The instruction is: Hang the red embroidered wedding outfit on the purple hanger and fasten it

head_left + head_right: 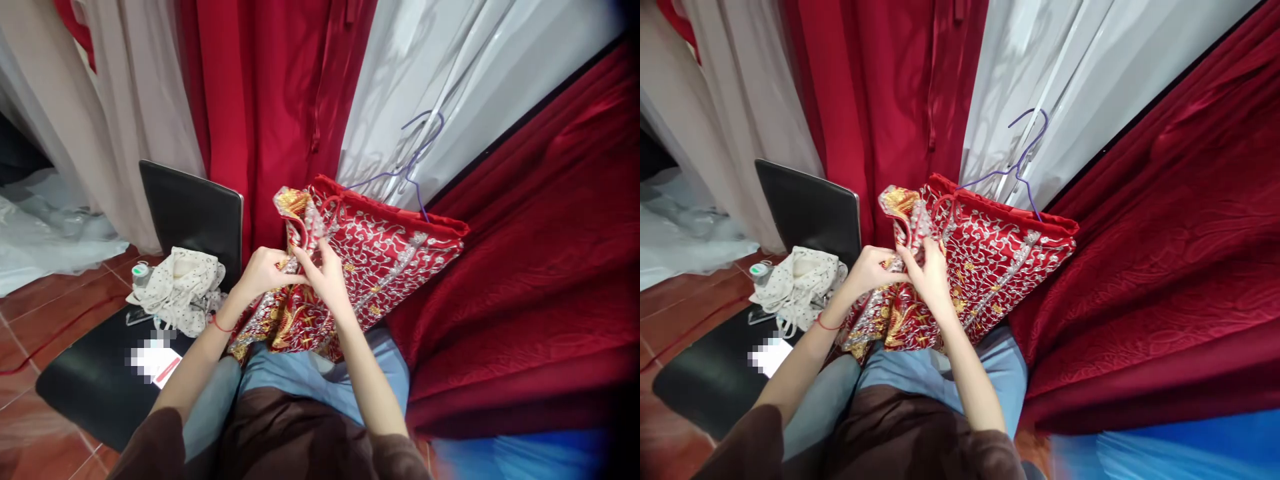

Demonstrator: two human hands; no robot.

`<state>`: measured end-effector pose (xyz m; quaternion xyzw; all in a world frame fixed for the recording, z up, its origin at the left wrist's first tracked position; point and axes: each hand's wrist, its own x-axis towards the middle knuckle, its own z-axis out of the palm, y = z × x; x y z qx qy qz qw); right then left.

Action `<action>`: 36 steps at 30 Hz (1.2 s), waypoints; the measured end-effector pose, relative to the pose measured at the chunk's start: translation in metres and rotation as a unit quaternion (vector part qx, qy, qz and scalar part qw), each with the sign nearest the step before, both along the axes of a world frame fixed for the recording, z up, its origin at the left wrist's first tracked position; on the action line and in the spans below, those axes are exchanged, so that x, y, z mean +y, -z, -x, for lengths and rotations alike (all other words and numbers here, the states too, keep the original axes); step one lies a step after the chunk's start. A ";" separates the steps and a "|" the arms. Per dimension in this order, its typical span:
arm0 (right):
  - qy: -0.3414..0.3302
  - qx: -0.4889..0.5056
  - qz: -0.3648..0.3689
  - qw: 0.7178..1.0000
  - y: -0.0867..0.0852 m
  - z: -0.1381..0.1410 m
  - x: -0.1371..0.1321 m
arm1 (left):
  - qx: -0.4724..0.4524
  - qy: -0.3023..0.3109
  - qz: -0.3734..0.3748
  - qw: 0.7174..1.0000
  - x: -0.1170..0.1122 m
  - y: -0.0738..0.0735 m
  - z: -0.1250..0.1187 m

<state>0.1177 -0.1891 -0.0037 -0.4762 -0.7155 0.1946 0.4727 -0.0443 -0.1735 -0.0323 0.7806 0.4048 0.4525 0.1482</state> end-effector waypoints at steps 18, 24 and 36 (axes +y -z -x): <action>-0.158 -0.147 -0.014 0.976 -0.033 0.035 0.038 | -0.212 -0.123 0.134 0.960 0.032 0.015 0.057; 0.088 -0.337 -0.159 0.924 -0.080 0.041 0.108 | -0.176 -0.216 0.109 0.954 0.037 0.021 0.076; 0.149 -0.436 -0.237 0.855 -0.030 -0.020 0.149 | -0.104 -0.330 0.057 0.936 0.050 0.033 0.088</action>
